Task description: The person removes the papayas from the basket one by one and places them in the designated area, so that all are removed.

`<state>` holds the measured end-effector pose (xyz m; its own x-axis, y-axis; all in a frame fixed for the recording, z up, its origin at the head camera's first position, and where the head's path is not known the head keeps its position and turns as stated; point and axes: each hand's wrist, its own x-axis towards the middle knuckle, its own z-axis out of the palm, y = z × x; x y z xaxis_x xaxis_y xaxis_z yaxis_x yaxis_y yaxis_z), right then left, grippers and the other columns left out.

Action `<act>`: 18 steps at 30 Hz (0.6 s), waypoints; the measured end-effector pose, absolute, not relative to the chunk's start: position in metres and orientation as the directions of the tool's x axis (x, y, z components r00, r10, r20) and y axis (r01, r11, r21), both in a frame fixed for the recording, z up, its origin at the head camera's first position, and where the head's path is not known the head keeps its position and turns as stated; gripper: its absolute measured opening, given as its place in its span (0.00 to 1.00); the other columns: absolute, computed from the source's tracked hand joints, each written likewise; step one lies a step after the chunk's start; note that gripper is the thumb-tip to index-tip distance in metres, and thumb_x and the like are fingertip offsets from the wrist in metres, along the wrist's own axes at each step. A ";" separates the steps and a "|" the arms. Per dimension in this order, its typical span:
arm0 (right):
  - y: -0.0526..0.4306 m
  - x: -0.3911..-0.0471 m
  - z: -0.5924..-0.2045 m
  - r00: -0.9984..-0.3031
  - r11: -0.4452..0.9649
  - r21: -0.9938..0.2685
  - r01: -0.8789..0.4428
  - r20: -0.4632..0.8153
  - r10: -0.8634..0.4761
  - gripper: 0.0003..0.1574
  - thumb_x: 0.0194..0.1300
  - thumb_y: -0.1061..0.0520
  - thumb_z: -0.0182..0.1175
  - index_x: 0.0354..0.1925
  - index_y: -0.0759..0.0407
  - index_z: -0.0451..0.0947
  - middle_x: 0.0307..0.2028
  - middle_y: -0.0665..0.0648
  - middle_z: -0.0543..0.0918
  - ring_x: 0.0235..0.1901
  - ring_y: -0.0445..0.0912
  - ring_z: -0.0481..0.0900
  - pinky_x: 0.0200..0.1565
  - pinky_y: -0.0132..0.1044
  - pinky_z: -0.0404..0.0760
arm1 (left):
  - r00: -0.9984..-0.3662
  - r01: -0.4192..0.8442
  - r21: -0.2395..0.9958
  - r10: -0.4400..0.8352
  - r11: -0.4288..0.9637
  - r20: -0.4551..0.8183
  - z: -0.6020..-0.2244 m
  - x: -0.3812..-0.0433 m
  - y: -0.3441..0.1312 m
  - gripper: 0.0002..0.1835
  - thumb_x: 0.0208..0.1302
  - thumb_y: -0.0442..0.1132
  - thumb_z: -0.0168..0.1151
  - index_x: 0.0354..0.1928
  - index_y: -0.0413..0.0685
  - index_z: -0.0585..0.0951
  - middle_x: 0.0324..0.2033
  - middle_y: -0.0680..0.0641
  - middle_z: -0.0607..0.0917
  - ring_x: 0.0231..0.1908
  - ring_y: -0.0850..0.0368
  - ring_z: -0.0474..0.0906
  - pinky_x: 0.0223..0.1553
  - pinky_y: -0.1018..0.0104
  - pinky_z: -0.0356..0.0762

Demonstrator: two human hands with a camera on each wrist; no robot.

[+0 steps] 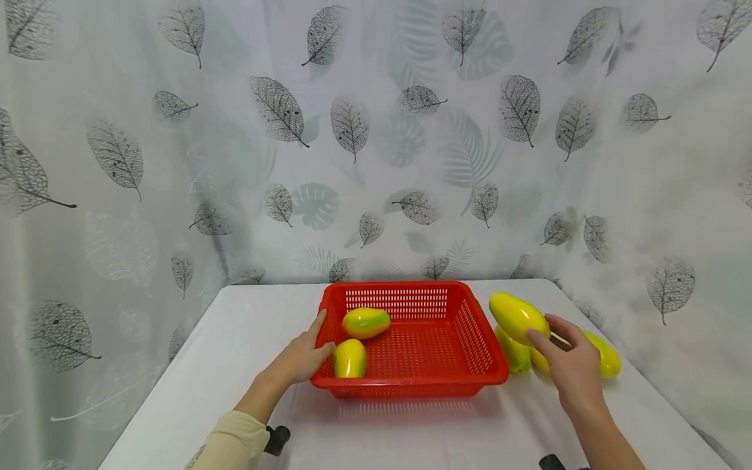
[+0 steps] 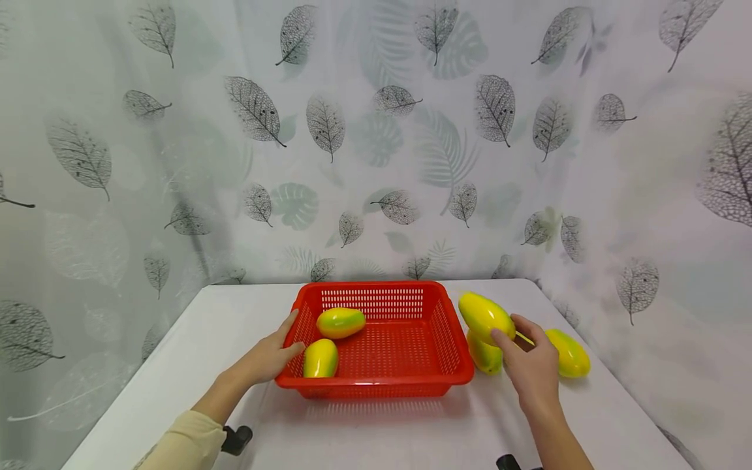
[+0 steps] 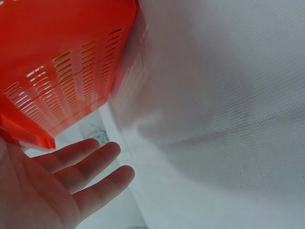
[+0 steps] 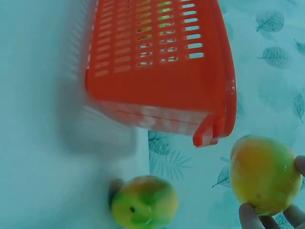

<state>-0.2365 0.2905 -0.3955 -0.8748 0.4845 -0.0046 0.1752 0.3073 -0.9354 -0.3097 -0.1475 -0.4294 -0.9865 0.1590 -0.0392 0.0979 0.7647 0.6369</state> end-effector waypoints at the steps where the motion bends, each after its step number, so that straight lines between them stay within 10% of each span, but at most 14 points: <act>1: 0.293 -0.234 -0.397 -0.865 0.302 -0.935 0.186 -0.010 0.501 0.47 0.72 0.36 0.61 0.79 0.50 0.60 0.76 0.60 0.65 0.73 0.57 0.66 0.61 0.34 0.79 | -0.986 0.099 0.637 0.161 0.764 -0.040 -0.429 -0.310 -0.147 0.43 0.72 0.49 0.57 0.83 0.52 0.51 0.51 0.38 0.81 0.34 0.55 0.79 0.41 0.57 0.86; 9: 0.302 -0.221 -0.417 -0.826 0.272 -0.941 0.200 -0.013 0.564 0.47 0.72 0.40 0.62 0.79 0.57 0.59 0.74 0.66 0.66 0.69 0.59 0.69 0.36 0.14 0.76 | -0.985 0.099 0.649 0.167 0.754 -0.043 -0.425 -0.309 -0.148 0.44 0.72 0.49 0.57 0.83 0.51 0.50 0.51 0.38 0.80 0.31 0.56 0.79 0.39 0.58 0.86; 18: 0.304 -0.208 -0.434 -0.835 0.284 -0.935 0.212 -0.022 0.550 0.49 0.72 0.41 0.63 0.81 0.54 0.56 0.72 0.69 0.65 0.66 0.60 0.70 0.34 0.15 0.73 | -0.984 0.104 0.655 0.174 0.748 -0.043 -0.428 -0.309 -0.148 0.44 0.72 0.47 0.58 0.83 0.49 0.50 0.51 0.38 0.81 0.31 0.56 0.79 0.39 0.58 0.87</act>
